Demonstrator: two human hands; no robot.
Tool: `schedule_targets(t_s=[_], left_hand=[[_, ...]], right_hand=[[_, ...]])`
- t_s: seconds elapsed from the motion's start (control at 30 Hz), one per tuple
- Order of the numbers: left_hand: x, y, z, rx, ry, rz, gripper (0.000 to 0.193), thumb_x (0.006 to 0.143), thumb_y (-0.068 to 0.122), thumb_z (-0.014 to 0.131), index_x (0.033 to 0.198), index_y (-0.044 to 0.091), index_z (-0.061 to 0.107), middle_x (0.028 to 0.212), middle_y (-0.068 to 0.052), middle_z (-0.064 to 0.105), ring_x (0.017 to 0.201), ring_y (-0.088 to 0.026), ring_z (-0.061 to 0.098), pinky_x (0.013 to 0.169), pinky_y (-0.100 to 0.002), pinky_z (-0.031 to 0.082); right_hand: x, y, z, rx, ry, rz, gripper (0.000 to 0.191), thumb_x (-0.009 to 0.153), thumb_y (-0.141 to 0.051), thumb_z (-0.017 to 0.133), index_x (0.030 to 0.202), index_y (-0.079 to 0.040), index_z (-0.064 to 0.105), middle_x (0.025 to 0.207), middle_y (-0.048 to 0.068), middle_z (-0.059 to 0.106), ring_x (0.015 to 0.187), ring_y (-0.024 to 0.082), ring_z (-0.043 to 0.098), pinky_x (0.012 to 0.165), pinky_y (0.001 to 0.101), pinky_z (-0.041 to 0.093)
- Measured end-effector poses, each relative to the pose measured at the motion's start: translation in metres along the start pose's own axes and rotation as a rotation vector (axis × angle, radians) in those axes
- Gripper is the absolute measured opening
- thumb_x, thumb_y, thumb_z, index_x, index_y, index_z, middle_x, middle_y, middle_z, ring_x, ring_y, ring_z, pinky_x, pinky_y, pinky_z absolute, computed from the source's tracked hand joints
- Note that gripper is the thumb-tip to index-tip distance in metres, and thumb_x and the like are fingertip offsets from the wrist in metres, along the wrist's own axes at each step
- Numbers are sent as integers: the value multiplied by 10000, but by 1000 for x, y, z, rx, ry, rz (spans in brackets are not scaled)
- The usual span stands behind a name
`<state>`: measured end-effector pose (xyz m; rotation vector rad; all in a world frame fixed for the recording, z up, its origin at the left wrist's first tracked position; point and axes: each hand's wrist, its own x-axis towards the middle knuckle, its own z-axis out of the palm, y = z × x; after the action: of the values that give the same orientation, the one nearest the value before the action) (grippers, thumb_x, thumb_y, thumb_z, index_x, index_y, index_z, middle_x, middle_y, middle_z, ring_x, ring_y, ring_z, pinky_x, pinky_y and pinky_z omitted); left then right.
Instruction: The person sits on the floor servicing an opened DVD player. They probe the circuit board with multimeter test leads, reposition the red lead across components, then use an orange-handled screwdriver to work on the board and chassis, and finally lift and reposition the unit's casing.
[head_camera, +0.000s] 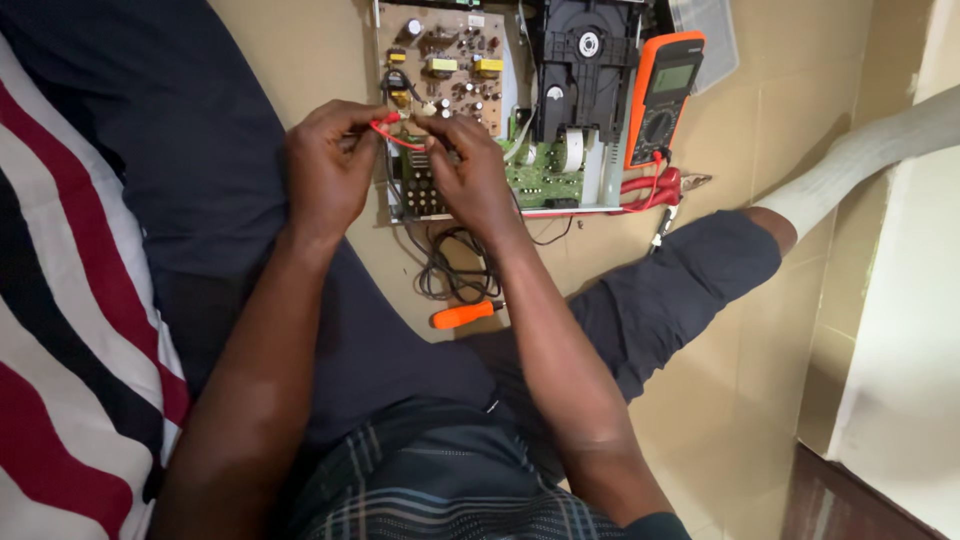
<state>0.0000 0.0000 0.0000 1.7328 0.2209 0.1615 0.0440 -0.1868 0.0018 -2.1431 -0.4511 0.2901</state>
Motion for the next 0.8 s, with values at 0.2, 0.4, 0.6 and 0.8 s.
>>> schedule_targets(t_s=[0.2,0.4,0.6,0.8], left_hand=[[-7,18,13,192,-35,158,221,914,-114,670,1108,-29,735,1078,-177,732,999,-318,743,885,-369,583],[-9,27,19,256,-59,151,223,923,-98,670,1125,-26,731,1064,-187,713,980,-341,723,867,-391,566],[-13,27,23,243,-48,154,215,879,-113,689,1080,-41,714,1080,-186,720,1010,-330,734,903,-382,573],[-17,26,23,185,-42,114,191,902,-111,695,1078,-39,713,1100,-181,726,1018,-298,754,888,-347,605]], right_hand=[[-8,2,-9,74,51,-18,210,1026,-86,613,1213,-35,695,1134,150,731,1060,303,701,944,379,537],[-9,8,-14,62,53,-20,224,1012,-73,610,1218,-33,689,1131,152,725,1068,306,695,962,381,541],[-12,10,-16,96,53,-21,217,1016,-77,616,1217,-30,683,1129,153,722,1069,307,698,962,382,543],[-13,10,-16,60,36,-21,216,1004,-75,618,1202,-28,691,1107,154,730,1057,313,696,957,391,539]])
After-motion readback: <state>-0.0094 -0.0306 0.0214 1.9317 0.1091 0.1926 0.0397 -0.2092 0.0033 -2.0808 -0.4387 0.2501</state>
